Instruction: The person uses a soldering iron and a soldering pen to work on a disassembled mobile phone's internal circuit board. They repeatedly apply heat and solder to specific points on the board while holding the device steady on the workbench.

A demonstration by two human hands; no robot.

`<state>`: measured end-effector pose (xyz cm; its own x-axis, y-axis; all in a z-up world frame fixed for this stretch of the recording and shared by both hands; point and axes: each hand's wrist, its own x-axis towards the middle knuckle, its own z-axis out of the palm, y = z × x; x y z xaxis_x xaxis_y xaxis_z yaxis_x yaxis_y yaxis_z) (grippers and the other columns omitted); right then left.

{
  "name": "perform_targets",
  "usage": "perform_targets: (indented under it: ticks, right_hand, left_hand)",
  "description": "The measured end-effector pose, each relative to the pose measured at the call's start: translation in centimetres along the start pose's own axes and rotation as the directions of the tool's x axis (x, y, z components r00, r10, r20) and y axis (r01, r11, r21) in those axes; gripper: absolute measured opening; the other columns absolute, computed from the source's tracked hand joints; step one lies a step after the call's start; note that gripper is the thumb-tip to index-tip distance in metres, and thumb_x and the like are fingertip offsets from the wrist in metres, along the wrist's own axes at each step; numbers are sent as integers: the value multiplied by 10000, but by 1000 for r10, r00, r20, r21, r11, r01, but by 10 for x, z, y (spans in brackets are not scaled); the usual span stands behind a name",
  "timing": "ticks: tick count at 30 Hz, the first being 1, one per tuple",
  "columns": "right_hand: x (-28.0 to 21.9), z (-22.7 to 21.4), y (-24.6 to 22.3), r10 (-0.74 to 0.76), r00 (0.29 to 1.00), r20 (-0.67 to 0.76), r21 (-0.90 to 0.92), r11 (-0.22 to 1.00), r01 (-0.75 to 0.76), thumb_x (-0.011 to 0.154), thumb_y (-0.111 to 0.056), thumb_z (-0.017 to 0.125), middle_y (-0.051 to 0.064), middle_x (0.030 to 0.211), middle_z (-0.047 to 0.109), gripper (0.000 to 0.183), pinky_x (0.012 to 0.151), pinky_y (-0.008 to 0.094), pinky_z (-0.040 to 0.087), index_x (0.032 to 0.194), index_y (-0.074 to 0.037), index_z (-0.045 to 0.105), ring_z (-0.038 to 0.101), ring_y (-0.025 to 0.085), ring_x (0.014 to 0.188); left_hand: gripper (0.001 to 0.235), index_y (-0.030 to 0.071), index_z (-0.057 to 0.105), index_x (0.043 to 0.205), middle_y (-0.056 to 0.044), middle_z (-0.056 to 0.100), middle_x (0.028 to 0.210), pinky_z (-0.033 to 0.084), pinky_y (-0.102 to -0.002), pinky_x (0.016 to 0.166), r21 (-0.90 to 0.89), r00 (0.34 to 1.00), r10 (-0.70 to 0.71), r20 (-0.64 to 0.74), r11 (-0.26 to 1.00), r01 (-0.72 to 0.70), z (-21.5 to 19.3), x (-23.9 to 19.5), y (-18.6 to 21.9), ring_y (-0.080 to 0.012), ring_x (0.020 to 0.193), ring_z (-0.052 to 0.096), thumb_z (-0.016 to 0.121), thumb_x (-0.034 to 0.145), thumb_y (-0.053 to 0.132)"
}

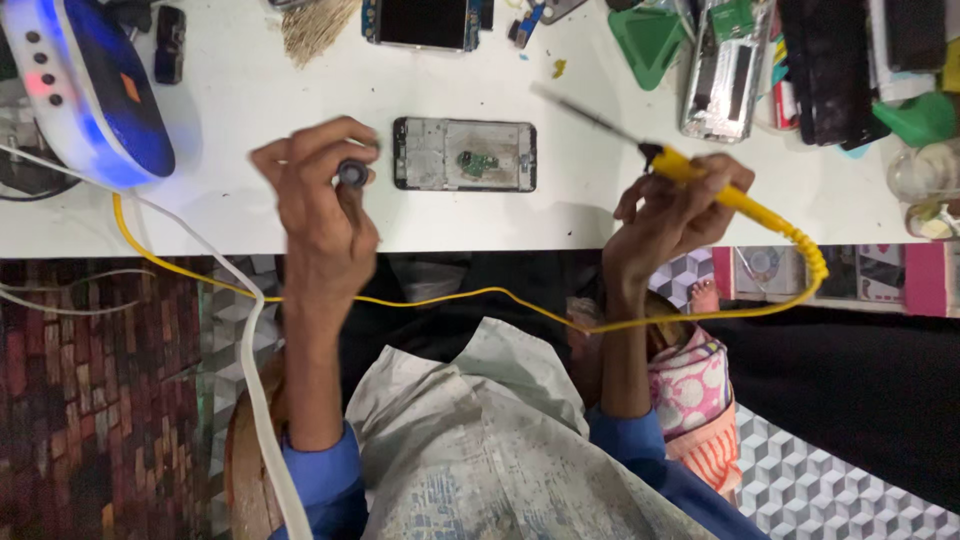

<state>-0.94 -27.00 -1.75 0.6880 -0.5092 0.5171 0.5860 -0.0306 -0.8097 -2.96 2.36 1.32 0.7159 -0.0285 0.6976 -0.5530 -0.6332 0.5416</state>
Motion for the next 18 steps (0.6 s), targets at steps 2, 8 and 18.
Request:
perform_targets:
  ticks: [2, 8, 18]
  right_hand:
    - [9, 6, 1, 96, 995, -16, 41, 995, -96, 1153, -418, 492, 59, 818, 531, 334, 360, 235, 332, 1135, -85, 488, 422, 89, 454]
    - [26, 27, 12, 235, 970, 61, 53, 970, -238, 1159, -393, 521, 96, 976, 604, 319, 393, 248, 361, 1236, -83, 524, 521, 125, 593]
    - [12, 30, 8, 252, 954, 162, 36, 965, -261, 1143, -399, 514, 92, 758, 553, 327, 406, 244, 287, 1204, -79, 513, 443, 131, 461]
  left_hand:
    - [297, 83, 473, 1179, -48, 670, 1171, 485, -387, 922, -352, 974, -224, 11, 911, 214, 17, 1, 14, -173, 1009, 666, 477, 1009, -161]
    - [381, 55, 473, 1181, -103, 684, 1152, 507, -409, 932, -308, 985, -39, 167, 947, 89, 43, 10, 28, -293, 1058, 600, 483, 917, -219]
    - [391, 54, 500, 1223, -103, 670, 1205, 504, -404, 936, -337, 992, -47, 117, 938, 84, 44, -2, 25, -313, 1113, 582, 481, 948, -223]
